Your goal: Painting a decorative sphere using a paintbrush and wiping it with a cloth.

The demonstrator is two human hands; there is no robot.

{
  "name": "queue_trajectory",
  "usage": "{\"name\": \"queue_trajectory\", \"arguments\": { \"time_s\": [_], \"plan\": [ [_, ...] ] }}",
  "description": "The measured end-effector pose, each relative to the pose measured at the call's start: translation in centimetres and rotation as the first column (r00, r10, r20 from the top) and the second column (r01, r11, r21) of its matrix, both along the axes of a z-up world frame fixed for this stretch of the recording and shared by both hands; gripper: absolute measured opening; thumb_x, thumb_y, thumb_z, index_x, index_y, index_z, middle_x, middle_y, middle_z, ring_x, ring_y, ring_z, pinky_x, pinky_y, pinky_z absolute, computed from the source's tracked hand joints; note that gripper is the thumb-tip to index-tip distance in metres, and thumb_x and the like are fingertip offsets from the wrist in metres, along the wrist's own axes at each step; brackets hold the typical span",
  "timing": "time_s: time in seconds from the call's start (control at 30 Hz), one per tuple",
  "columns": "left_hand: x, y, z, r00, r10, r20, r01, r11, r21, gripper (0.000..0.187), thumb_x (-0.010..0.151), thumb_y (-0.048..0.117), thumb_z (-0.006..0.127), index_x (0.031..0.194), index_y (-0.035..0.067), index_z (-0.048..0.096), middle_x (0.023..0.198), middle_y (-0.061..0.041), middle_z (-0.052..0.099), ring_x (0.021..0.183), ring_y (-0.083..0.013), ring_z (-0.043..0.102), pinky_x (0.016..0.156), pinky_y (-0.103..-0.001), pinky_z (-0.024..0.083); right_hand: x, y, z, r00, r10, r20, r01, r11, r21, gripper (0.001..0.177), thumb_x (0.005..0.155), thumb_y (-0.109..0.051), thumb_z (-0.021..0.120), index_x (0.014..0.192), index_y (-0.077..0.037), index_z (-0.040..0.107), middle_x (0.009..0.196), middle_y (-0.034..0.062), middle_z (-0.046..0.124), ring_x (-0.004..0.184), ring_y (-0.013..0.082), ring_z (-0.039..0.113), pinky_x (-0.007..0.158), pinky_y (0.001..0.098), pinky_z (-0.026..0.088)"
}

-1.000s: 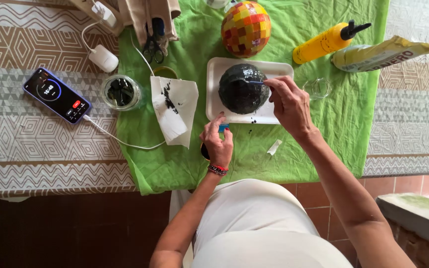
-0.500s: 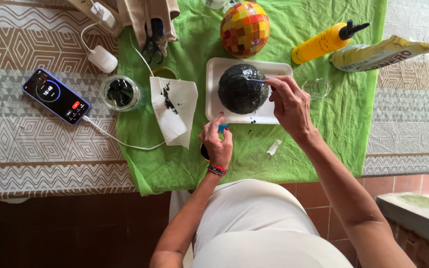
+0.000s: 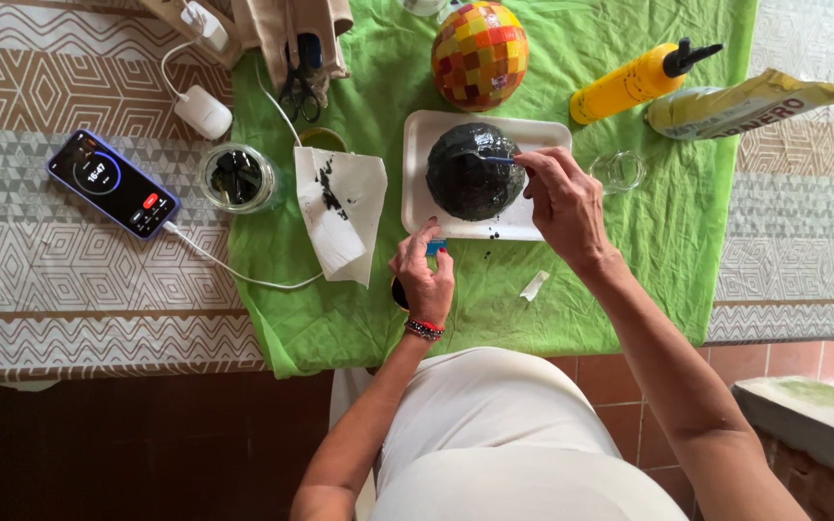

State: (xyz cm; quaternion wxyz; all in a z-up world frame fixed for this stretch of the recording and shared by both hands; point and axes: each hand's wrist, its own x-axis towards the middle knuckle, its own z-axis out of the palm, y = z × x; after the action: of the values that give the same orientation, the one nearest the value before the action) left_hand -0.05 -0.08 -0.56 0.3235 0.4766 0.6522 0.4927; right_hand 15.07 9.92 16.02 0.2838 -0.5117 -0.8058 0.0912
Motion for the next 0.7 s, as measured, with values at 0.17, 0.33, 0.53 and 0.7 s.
{"name": "queue_trajectory", "arguments": {
  "time_s": [0.17, 0.33, 0.53, 0.7],
  "plan": [
    [0.1, -0.2, -0.2, 1.000, -0.003, -0.007, 0.003, 1.000, -0.006, 0.037, 0.081, 0.010, 0.065, 0.116, 0.024, 0.068, 0.127, 0.009, 0.071, 0.114, -0.0105, 0.063, 0.097, -0.032, 0.035, 0.0, 0.1, 0.0, 1.000, 0.006, 0.001, -0.006, 1.000, 0.002, 0.032, 0.098, 0.011, 0.055, 0.118, -0.008, 0.074, 0.099, 0.0077, 0.067, 0.066, 0.0238, 0.072, 0.067, 0.0376, 0.057],
    [0.0, 0.0, 0.1, 1.000, -0.006, -0.002, 0.006, 1.000, -0.014, 0.037, 0.082, 0.009, 0.065, 0.116, 0.024, 0.068, 0.127, 0.009, 0.071, 0.114, -0.0102, 0.062, 0.097, -0.032, 0.035, -0.2, 0.1, 0.3, 1.000, 0.008, -0.004, -0.008, 1.000, 0.004, 0.032, 0.098, 0.012, 0.055, 0.117, -0.006, 0.074, 0.100, 0.0088, 0.068, 0.067, 0.0238, 0.072, 0.066, 0.0374, 0.057],
    [0.1, -0.1, 0.1, 1.000, -0.017, -0.013, 0.017, 1.000, -0.013, 0.036, 0.082, 0.010, 0.065, 0.115, 0.023, 0.068, 0.128, 0.009, 0.070, 0.114, -0.0106, 0.062, 0.097, -0.032, 0.035, -0.6, 0.1, 0.9, 1.000, 0.008, 0.004, -0.008, 1.000, -0.011, 0.033, 0.098, 0.011, 0.055, 0.117, -0.008, 0.074, 0.097, 0.0073, 0.067, 0.065, 0.0235, 0.071, 0.066, 0.0371, 0.057],
    [0.2, 0.0, -0.3, 1.000, -0.016, -0.012, 0.016, 1.000, -0.009, 0.036, 0.082, 0.010, 0.065, 0.116, 0.023, 0.067, 0.127, 0.009, 0.071, 0.114, -0.0102, 0.062, 0.097, -0.032, 0.034, -0.1, 0.3, 0.3, 1.000, 0.016, -0.022, -0.016, 1.000, -0.002, 0.031, 0.099, 0.011, 0.055, 0.116, -0.006, 0.074, 0.098, 0.0090, 0.068, 0.064, 0.0227, 0.071, 0.064, 0.0371, 0.057]
  ]
}}
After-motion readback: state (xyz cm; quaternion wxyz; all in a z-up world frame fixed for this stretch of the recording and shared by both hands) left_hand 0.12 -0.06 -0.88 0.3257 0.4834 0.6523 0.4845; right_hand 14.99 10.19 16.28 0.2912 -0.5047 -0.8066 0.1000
